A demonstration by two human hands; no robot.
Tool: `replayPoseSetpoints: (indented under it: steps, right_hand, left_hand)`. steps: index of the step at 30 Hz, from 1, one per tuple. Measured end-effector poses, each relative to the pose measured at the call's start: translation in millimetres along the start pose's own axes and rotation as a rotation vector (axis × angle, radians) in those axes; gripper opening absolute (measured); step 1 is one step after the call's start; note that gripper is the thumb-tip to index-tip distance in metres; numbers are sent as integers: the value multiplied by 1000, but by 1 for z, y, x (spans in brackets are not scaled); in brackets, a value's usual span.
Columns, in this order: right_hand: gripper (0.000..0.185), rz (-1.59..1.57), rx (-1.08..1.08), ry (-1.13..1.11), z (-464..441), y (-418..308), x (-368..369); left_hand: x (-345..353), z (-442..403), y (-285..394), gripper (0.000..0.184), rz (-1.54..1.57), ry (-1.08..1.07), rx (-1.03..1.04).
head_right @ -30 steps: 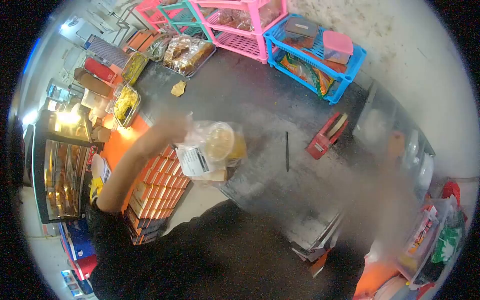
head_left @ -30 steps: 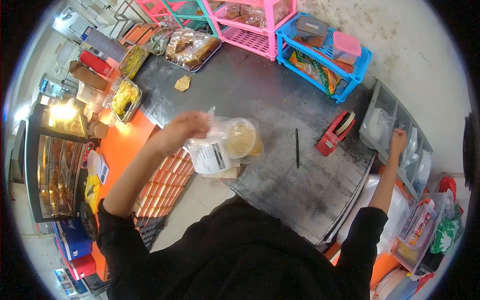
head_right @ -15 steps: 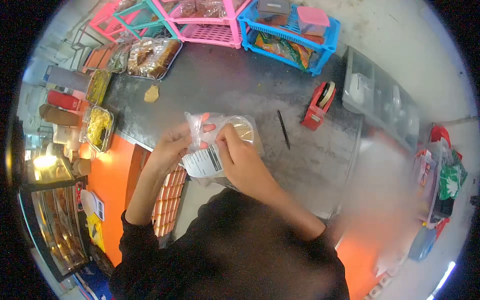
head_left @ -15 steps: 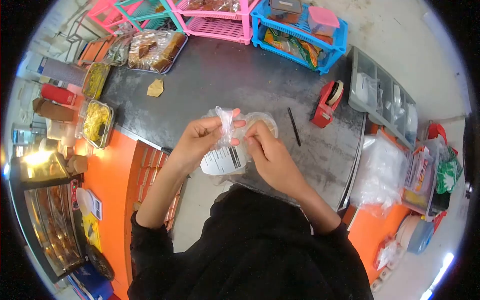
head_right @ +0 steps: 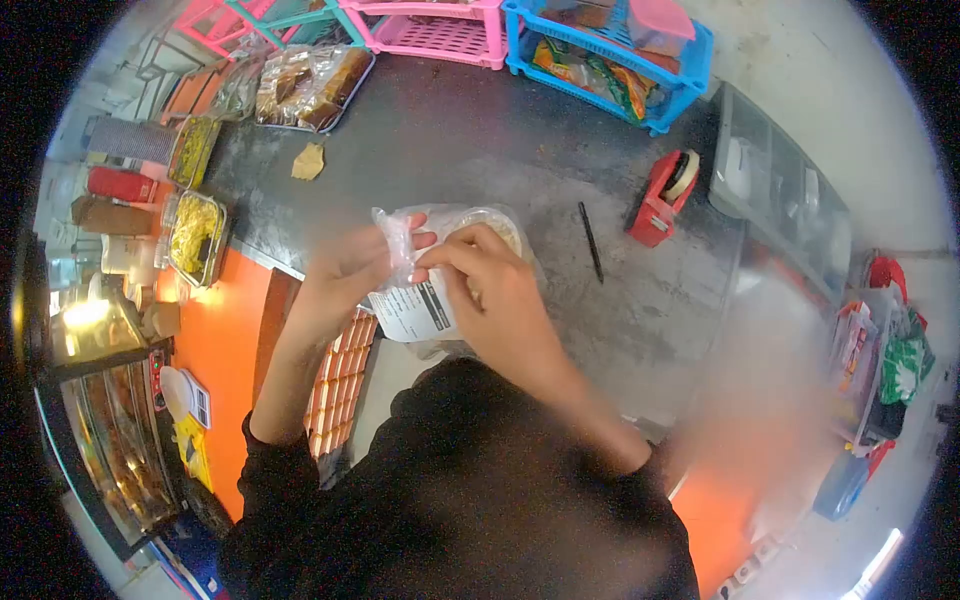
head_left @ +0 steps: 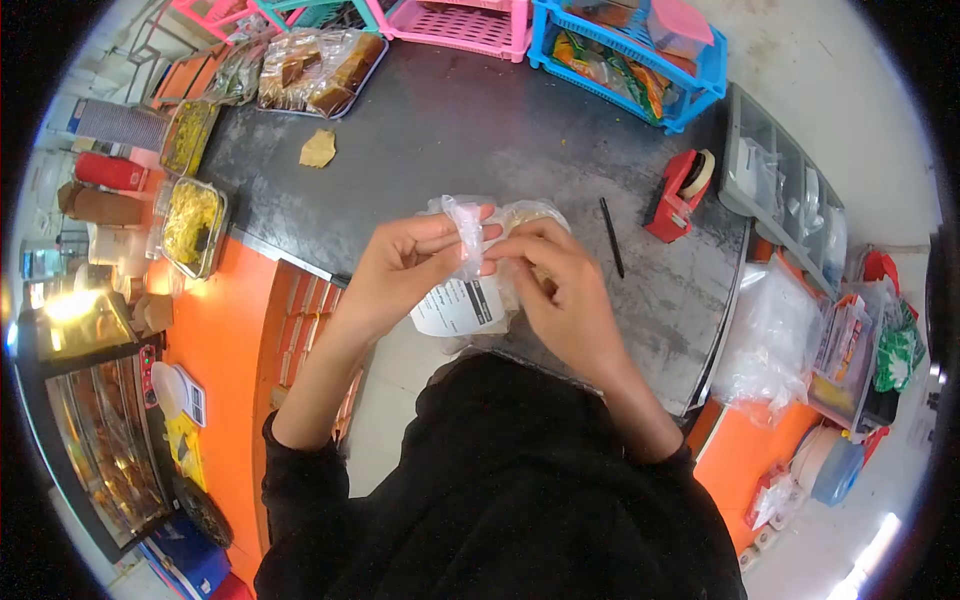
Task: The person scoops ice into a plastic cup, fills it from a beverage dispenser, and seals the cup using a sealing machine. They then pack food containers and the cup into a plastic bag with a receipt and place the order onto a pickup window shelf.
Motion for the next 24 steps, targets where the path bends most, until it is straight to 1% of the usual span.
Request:
replayPoseSetpoints:
  steps: [4, 6, 7, 9, 13, 15, 16, 18, 19, 21, 22, 24]
  right_hand:
    - [9, -21, 47, -43, -5, 15, 10]
    - [8, -454, 272, 54, -3, 35, 19]
    - [8, -455, 273, 43, -6, 36, 21]
    - [18, -657, 436, 115, -6, 50, 24]
    - [24, -754, 451, 102, -7, 40, 25]
    - [23, -267, 243, 268, 0, 21, 5]
    - [23, -264, 240, 256, 3, 20, 6]
    - [16, -140, -97, 443, 9, -1, -7]
    - [16, -141, -95, 434, 8, -5, -8]
    - [15, -84, -151, 302, -1, -20, -3]
    - [15, -86, -150, 299, -4, -18, -2]
    - [15, -212, -21, 157, -13, -4, 9]
  left_hand:
    - [0, 0, -7, 32, 53, 15, -21]
    - [1, -2, -9, 31, 64, 37, -11]
    - [2, -5, -12, 31, 68, 47, -10]
    - [3, -8, -16, 34, 183, 54, 33]
    - [4, -9, -12, 36, 203, 86, 57]
    - [0, -3, -5, 32, 53, 229, 114]
    - [1, -1, -4, 32, 60, 239, 118]
    - [4, 5, 5, 21, -265, 263, 214]
    - [5, 6, 4, 21, -260, 270, 211]
    - [4, 7, 5, 13, -446, 333, 216]
    - [4, 7, 3, 13, -446, 336, 214]
    - [0, 5, -6, 14, -260, 345, 169]
Point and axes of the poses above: each hand's wrist, its own z-axis away from the middle knuckle, its own x-axis out of the palm, y = z × x, the point moved 7 cm from there along -z, towards the middle knuckle, and after that the axes turned 3 degrees about -x, right-handed, at the moved point
